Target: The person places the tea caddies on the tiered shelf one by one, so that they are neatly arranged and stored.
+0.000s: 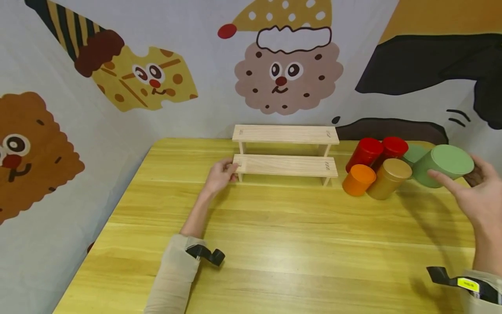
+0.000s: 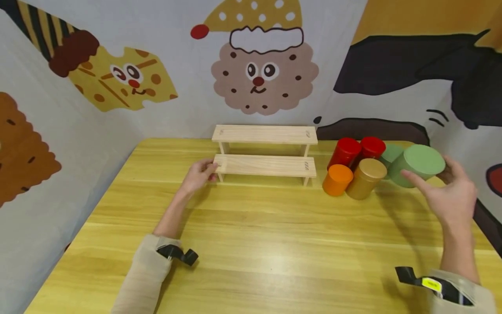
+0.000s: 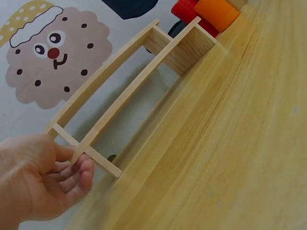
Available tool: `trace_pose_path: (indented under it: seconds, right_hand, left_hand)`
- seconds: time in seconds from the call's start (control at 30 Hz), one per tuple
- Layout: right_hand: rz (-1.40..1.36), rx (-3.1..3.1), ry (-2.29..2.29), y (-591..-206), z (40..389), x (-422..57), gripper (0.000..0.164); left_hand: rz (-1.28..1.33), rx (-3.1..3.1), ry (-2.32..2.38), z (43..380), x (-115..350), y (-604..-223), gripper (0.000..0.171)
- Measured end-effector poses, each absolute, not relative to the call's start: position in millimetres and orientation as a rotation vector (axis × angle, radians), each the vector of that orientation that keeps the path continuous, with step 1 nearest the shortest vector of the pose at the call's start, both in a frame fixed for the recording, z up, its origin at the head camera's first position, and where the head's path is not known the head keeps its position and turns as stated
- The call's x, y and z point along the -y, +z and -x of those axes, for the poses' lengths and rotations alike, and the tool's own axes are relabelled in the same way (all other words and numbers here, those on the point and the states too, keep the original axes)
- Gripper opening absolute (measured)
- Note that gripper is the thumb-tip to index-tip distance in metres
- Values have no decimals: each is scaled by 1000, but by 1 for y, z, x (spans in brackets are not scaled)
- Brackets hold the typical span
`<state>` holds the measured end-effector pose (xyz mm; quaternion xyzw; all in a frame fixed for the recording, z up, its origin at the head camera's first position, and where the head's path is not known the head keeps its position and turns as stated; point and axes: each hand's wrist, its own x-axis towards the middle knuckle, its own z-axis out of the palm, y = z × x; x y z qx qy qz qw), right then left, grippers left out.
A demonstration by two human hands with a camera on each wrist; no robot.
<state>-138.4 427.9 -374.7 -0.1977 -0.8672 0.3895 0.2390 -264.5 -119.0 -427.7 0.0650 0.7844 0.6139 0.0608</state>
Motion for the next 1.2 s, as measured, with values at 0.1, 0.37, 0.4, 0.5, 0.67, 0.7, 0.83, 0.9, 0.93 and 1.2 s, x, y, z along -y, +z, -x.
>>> trace_pose_path:
  seconds: [0.1, 0.37, 0.4, 0.5, 0.67, 0.7, 0.83, 0.9, 0.93, 1.2]
  right_hand:
    - [488, 2304, 1076, -369, 139, -426, 70]
    - [453, 2269, 1078, -353, 139, -412, 68]
    - [468, 2277, 1077, -351, 139, -410, 70]
    - [519, 2292, 1085, -345, 140, -402, 72]
    - [507, 2281, 1105, -336, 142, -390, 73]
    - [494, 2280, 1099, -335, 142, -387, 73]
    - [397, 2260, 1098, -331, 145, -375, 72]
    - [365, 2267, 1101, -330, 146, -368, 72]
    - [347, 2271, 1104, -329, 147, -365, 72]
    - [232, 2303, 1223, -324, 155, -340, 74]
  left_hand:
    - [-173, -2315, 1894, 266, 120, -429, 44]
    - [-129, -2216, 1959, 267, 122, -428, 51]
    - [-124, -2215, 1960, 267, 122, -428, 52]
    - [-115, -2218, 1954, 266, 123, -428, 52]
    - [-102, -2214, 1956, 265, 123, -425, 50]
    - [-98, -2214, 1959, 265, 122, -424, 49]
    - [-96, -2215, 1961, 265, 121, -425, 49]
    - [-96, -2214, 1962, 266, 120, -425, 48]
    - [-96, -2214, 1961, 266, 120, -425, 48]
    - [-99, -2212, 1954, 266, 121, -427, 48]
